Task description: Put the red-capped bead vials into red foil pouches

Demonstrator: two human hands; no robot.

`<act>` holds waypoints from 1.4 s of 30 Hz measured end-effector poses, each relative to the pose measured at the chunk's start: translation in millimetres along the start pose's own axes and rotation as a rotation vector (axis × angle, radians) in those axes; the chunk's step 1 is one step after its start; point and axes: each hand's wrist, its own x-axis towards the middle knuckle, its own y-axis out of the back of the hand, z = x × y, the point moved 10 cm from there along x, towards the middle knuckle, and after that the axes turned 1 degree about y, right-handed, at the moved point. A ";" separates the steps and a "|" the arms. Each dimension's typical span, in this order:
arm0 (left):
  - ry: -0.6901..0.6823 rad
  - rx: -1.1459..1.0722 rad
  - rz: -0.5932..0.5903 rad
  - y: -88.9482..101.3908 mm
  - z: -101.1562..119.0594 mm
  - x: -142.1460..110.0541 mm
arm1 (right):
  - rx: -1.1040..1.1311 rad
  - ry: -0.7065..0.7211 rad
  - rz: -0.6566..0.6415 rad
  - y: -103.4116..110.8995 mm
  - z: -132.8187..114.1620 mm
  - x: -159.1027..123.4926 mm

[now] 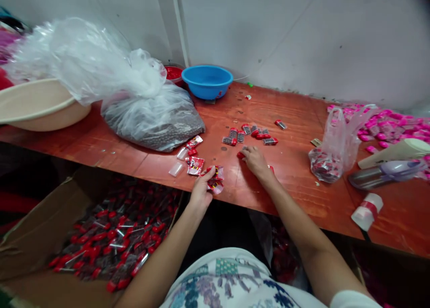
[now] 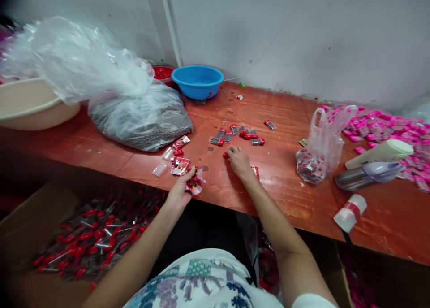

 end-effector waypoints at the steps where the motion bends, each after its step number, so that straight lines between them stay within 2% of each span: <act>1: 0.014 -0.016 0.001 0.1 -0.4 -0.3 | -0.005 0.040 -0.018 -2.9 -8.7 -8.7; 4: 0.037 -0.049 -0.005 -0.4 -1.8 -1.1 | -0.010 0.134 -0.044 -9.5 -31.1 -36.9; 5: 0.040 -0.051 -0.007 -0.5 -2.7 -1.1 | 0.008 0.129 -0.036 -9.9 -34.3 -45.1; 7: 0.036 -0.052 -0.002 0.4 -4.9 -1.0 | 0.124 0.022 0.023 -6.1 -31.7 -58.5; 9: 0.022 -0.047 0.003 1.5 -7.1 -0.8 | 0.381 -0.152 0.131 1.1 -23.7 -71.4; 11: 0.002 -0.030 -0.006 0.8 -8.6 -1.0 | 0.732 -0.298 0.198 1.1 -22.5 -84.0; 13: -0.036 -0.012 -0.017 -0.7 -7.6 -2.1 | 1.046 -0.366 0.172 -5.2 -35.2 -92.3; 15: -0.080 0.008 -0.025 -2.7 -5.0 -4.1 | 1.202 -0.361 0.123 -7.0 -53.0 -97.6; 18: -0.122 0.056 -0.037 -6.5 -2.7 -7.9 | 1.164 -0.315 0.192 3.6 -62.9 -104.6; 22: -0.160 0.115 -0.063 -13.0 -1.6 -13.0 | 1.030 -0.318 0.283 9.6 -57.1 -111.7; 32: -0.282 0.222 -0.134 -24.9 7.8 -23.5 | 1.009 -0.307 0.249 9.0 -62.9 -120.1; 36: -0.281 0.262 -0.194 -33.4 7.3 -30.2 | 1.083 -0.320 0.275 9.7 -61.5 -121.3; 42: -0.332 0.291 -0.247 -43.9 8.9 -40.7 | 1.205 -0.313 0.241 7.8 -66.4 -121.2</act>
